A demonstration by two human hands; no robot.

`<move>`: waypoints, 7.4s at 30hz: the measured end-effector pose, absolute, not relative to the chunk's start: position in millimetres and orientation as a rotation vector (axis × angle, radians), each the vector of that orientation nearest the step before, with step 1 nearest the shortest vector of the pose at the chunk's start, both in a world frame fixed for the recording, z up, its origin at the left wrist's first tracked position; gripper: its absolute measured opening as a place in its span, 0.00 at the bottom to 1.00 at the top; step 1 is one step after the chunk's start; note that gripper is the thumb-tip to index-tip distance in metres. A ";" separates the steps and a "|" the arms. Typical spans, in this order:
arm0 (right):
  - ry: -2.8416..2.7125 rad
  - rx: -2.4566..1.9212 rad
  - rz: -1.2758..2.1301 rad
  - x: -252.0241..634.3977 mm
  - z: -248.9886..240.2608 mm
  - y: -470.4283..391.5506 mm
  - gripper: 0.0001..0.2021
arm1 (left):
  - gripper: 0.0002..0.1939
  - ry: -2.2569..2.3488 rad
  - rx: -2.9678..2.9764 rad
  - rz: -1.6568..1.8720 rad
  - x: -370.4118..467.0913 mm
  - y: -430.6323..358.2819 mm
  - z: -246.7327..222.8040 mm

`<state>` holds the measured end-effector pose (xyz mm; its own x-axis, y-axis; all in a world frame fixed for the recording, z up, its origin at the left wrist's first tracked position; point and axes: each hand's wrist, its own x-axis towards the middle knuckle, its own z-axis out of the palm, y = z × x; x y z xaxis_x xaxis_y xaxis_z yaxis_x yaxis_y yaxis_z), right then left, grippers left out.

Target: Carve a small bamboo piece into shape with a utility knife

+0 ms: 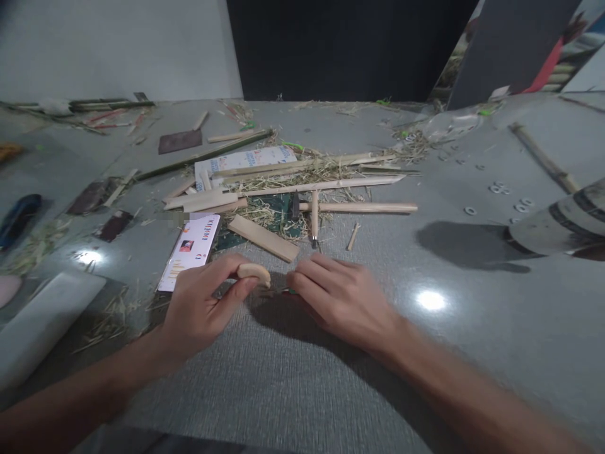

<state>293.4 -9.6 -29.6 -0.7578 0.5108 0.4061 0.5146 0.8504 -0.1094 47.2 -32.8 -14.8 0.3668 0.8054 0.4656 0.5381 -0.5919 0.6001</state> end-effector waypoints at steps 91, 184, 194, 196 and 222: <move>-2.617 -0.831 0.102 288.8 -28.4 -14.1 0.06 | 0.06 1.181 2.297 1.089 47.8 -34.5 -15.9; -2.481 -0.749 -0.041 298.5 -27.2 -11.9 0.05 | 0.10 1.035 2.328 1.101 47.5 -32.0 -21.2; -2.545 -0.733 0.034 297.0 -24.7 -9.4 0.01 | 0.10 1.045 2.354 1.135 48.1 -31.2 -23.4; -2.574 -0.738 0.019 297.6 -28.3 -9.7 0.02 | 0.10 1.042 2.357 1.132 47.9 -31.2 -23.2; -2.564 -0.682 -0.123 295.5 -34.6 -9.9 0.05 | 0.10 1.014 2.348 1.163 47.4 -30.3 -25.8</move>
